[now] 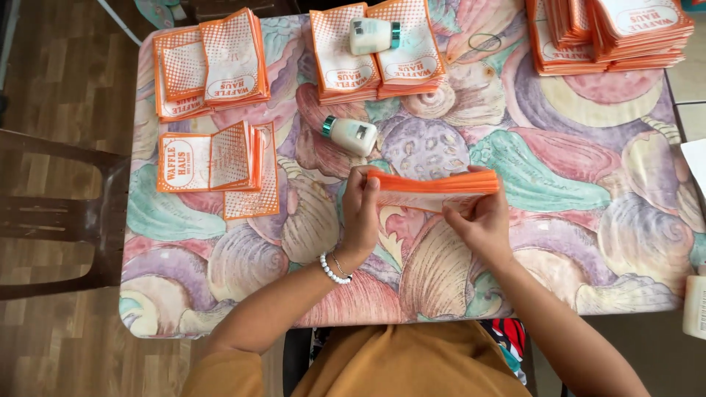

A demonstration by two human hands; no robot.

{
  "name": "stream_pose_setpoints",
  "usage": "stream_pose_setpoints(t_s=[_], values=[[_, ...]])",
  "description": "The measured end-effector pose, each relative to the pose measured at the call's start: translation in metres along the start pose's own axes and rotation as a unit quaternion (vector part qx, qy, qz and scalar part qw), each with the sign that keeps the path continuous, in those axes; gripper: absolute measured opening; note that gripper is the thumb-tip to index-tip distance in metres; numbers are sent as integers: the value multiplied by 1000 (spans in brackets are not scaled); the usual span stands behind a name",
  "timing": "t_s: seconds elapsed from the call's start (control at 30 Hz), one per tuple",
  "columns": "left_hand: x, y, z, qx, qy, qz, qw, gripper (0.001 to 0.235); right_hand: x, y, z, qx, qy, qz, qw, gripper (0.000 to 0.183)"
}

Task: Applying glue to paper templates and folding them to assemble bags.

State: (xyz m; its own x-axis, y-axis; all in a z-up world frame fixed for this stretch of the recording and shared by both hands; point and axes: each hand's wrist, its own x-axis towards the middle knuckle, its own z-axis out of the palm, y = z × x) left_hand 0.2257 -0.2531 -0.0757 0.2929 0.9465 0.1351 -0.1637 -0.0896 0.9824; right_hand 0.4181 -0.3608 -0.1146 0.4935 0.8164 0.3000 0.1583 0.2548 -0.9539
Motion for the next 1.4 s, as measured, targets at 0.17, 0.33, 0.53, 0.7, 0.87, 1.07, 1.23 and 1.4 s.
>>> stream_pose_setpoints(t_s=[0.17,0.33,0.53,0.7,0.87,1.07,1.23,1.4], values=[[6,16,11,19,4,35,999,26,5,-33,9,-29,-23,9,999,83],[11,-15,7,25,0,37,999,32,-7,-2,-13,-65,-14,56,996,64],[9,18,1,46,-13,-5,999,46,-1,-10,-29,-38,-8,197,980,56],[26,70,-22,403,-324,266,814,120,23,-60,-11,6,-30,323,946,69],[51,51,-13,464,-398,212,762,130,38,-47,-22,-1,-57,339,939,78],[71,42,-1,543,-455,214,673,133,53,-88,-40,-334,-161,146,917,130],[68,37,-1,582,-439,231,644,144,62,-98,-12,-430,-274,30,860,141],[65,13,-16,496,-394,305,711,132,43,-52,4,-551,-283,-163,768,72]])
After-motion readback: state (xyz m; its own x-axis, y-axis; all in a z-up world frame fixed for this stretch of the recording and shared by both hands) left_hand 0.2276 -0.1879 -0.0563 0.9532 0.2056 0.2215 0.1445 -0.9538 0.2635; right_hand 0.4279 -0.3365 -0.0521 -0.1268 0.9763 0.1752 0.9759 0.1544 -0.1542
